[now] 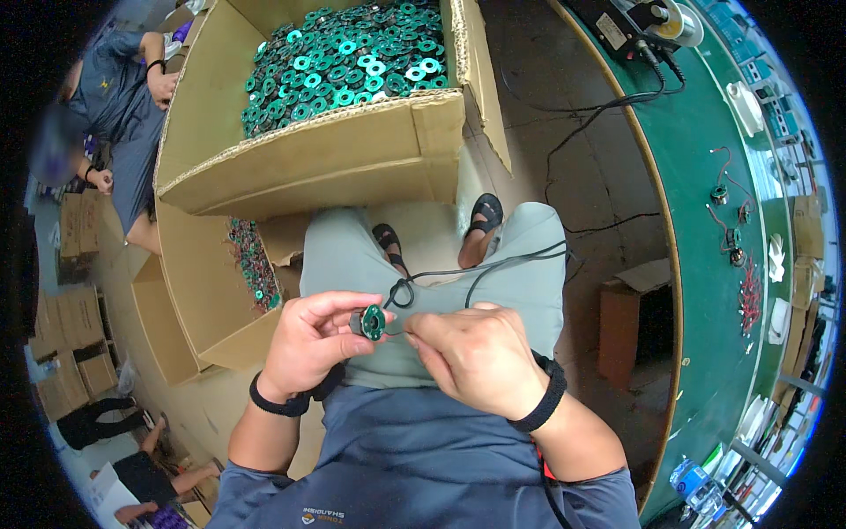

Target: The person picks up a green component from a box, threads a red wire through its center, and wraps the wire around it. They then place the wired component onto a green table and repeat the process with another component.

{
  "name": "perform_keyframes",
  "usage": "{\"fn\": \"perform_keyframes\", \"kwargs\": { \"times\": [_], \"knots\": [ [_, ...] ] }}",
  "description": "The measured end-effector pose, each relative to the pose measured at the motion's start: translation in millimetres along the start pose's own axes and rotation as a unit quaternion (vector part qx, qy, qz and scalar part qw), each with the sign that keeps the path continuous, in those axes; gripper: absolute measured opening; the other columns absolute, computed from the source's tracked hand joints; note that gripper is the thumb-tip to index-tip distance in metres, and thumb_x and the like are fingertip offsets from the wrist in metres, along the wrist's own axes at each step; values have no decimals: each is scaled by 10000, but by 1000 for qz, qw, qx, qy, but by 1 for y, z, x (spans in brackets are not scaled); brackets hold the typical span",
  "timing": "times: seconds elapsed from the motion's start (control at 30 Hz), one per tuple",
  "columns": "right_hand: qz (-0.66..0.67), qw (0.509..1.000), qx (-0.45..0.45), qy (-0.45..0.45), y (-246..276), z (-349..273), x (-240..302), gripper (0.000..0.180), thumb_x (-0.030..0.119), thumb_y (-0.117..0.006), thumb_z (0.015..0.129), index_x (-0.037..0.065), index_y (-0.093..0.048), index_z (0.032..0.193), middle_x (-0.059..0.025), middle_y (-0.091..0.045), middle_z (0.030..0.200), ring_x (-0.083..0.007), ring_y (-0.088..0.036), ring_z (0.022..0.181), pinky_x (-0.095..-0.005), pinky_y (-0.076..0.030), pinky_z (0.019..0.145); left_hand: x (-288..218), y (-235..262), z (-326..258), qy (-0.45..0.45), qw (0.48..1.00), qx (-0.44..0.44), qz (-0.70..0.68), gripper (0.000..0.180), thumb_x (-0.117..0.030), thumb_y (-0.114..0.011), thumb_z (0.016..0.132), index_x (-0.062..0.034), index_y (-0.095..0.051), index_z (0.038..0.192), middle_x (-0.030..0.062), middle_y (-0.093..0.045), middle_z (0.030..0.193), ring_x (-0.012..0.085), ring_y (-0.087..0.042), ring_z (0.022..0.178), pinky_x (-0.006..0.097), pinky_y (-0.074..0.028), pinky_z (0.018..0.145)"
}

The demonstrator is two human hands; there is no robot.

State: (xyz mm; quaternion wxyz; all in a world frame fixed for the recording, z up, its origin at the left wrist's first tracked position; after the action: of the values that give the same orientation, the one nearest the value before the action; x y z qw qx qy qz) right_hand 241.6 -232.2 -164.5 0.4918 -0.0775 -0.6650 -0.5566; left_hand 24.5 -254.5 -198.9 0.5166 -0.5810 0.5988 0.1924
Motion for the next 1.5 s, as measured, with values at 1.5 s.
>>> {"fn": "perform_keyframes", "kwargs": {
  "times": [1.5],
  "knots": [
    [-4,999,28,20,-3,11,7,150,80,-649,841,114,-623,985,-64,-622,698,-289,-662,689,-408,-481,668,4,2,-8,-215,974,-72,19,450,72,-771,848,38,-671,1286,191,-696,1225,267,-717,1086,324,-592,896]
  ]
}}
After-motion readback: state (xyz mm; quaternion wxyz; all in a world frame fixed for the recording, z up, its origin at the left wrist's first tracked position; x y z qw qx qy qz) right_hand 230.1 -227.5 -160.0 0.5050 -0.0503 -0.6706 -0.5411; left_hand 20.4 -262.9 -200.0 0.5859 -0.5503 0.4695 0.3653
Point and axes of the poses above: each hand's wrist, its own z-axis towards the middle knuckle, its own y-axis out of the back of the hand, x = y × z, the point moved 3 cm from there along z, towards the middle knuckle
